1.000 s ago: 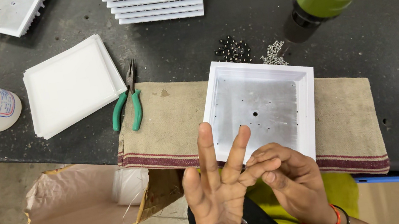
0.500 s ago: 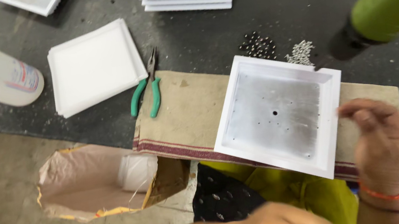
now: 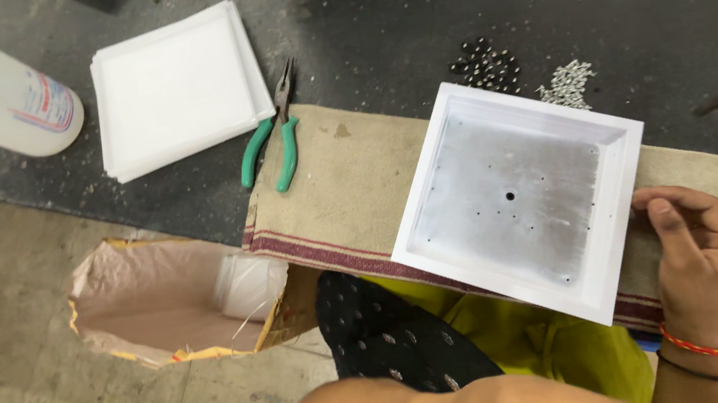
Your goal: The person assembles square LED panel light fixtures at a workbench. They place screws from piles on the table onto the white plastic base, use a green electric screwdriver to drive the screws and secure the heat-sink base to the frame, flip the assembled unit over, and stack finished panels with others on the bench.
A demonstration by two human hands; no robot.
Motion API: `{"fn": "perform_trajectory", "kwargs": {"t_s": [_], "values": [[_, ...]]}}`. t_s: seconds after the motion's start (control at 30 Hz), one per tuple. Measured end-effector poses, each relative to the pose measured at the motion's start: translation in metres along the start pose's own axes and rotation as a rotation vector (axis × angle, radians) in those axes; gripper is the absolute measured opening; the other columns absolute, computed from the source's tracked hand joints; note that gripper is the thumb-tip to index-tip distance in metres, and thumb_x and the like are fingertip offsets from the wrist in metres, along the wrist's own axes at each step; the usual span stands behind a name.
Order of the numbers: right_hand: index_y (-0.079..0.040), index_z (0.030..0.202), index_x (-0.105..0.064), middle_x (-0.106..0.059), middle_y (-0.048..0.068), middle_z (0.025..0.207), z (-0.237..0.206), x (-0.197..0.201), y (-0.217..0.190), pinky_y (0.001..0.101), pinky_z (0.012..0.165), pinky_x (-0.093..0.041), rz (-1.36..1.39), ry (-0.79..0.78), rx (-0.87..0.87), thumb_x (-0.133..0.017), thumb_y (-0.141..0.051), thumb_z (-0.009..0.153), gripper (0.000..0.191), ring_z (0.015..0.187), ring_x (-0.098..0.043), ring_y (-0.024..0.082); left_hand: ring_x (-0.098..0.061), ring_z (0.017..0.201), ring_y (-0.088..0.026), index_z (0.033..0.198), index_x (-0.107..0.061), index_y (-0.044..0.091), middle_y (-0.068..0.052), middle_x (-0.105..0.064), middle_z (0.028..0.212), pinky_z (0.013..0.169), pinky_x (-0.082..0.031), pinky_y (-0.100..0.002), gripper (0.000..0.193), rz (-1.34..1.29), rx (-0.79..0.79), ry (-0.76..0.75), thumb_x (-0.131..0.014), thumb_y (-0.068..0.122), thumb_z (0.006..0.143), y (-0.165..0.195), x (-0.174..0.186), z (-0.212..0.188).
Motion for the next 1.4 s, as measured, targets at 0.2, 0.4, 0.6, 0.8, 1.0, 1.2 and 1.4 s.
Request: {"fn": "perform_trajectory", "kwargs": {"t_s": [0.2, 0.4, 0.6, 0.8, 1.0, 1.2, 1.4], "values": [[0.008, 0.117, -0.066, -0.072, 0.010, 0.111, 0.001, 0.002, 0.001, 0.0189, 0.096, -0.051, 0.009, -0.010, 0.021, -0.063, 0.001, 0.114, 0.009, 0.101, -0.067, 0.009, -0.073, 0.095, -0.032, 0.098, -0.072, 0.004, -0.012, -0.072, 0.096, 0.084, -0.059, -0.047, 0.022, 0.920, -0.508, 0.230, -0.073, 0.018, 0.081, 0.066, 0.060, -0.006], [0.009, 0.117, -0.066, -0.073, 0.010, 0.110, 0.000, 0.000, 0.004, 0.0181, 0.093, -0.050, 0.017, -0.011, 0.000, -0.064, 0.001, 0.114, 0.008, 0.099, -0.065, 0.008, -0.066, 0.110, -0.033, 0.115, -0.069, 0.006, -0.011, -0.069, 0.115, 0.095, -0.052, -0.046, 0.034, 1.662, -0.033, 0.920, -0.079, 0.011, 0.083, 0.073, 0.216, -0.072], [0.008, 0.116, -0.065, -0.072, 0.010, 0.111, 0.000, -0.004, 0.003, 0.0203, 0.096, -0.052, 0.022, -0.031, 0.000, -0.064, 0.000, 0.114, 0.008, 0.101, -0.067, 0.009, -0.061, 0.119, -0.033, 0.106, -0.071, 0.010, -0.011, -0.068, 0.121, 0.104, -0.041, -0.056, 0.035, 2.066, 0.403, 1.037, -0.084, 0.015, 0.074, 0.075, 0.309, -0.170], [0.009, 0.116, -0.065, -0.072, 0.012, 0.110, 0.000, -0.002, 0.005, 0.0232, 0.099, -0.054, -0.049, -0.013, 0.003, -0.065, -0.001, 0.115, 0.010, 0.102, -0.068, 0.011, -0.070, 0.100, -0.026, 0.103, -0.066, 0.009, -0.003, -0.074, 0.104, 0.109, -0.053, -0.044, 0.021, 2.051, 0.097, 1.047, -0.085, 0.014, 0.096, 0.116, 0.258, -0.148], [0.008, 0.116, -0.065, -0.072, 0.011, 0.110, 0.002, -0.002, 0.010, 0.0232, 0.099, -0.053, -0.009, -0.014, 0.003, -0.066, -0.003, 0.114, 0.011, 0.101, -0.067, 0.011, -0.071, 0.089, -0.029, 0.103, -0.063, 0.004, -0.009, -0.073, 0.098, 0.079, -0.056, -0.038, 0.026, 2.058, -0.173, 1.121, -0.087, 0.011, 0.094, 0.163, 0.160, -0.108], [0.008, 0.116, -0.067, -0.073, 0.012, 0.108, -0.004, -0.004, -0.010, 0.0246, 0.099, -0.055, -0.109, 0.001, 0.053, -0.066, -0.003, 0.116, 0.012, 0.099, -0.069, 0.012, -0.065, 0.087, -0.010, 0.119, -0.056, 0.002, -0.003, -0.068, 0.100, 0.080, -0.050, -0.023, 0.032, 1.112, -0.359, 1.494, -0.083, 0.008, 0.103, 0.131, 0.148, -0.130], [0.004, 0.118, -0.066, -0.068, 0.015, 0.115, -0.035, -0.032, -0.045, 0.0317, 0.085, -0.045, -0.006, -0.035, -0.042, -0.067, -0.007, 0.097, 0.024, 0.098, -0.059, 0.019, -0.064, 0.102, -0.017, 0.141, -0.049, 0.003, -0.009, -0.067, 0.120, 0.088, -0.055, -0.031, 0.060, 0.017, -0.042, 1.727, -0.071, 0.004, 0.085, -0.018, 0.141, -0.110]]}}
Point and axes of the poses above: each hand's wrist, its own z-axis towards the middle knuckle, its own x-axis out of the back of the hand, y = z × x, the point moved 6 cm from there along z, towards the middle knuckle
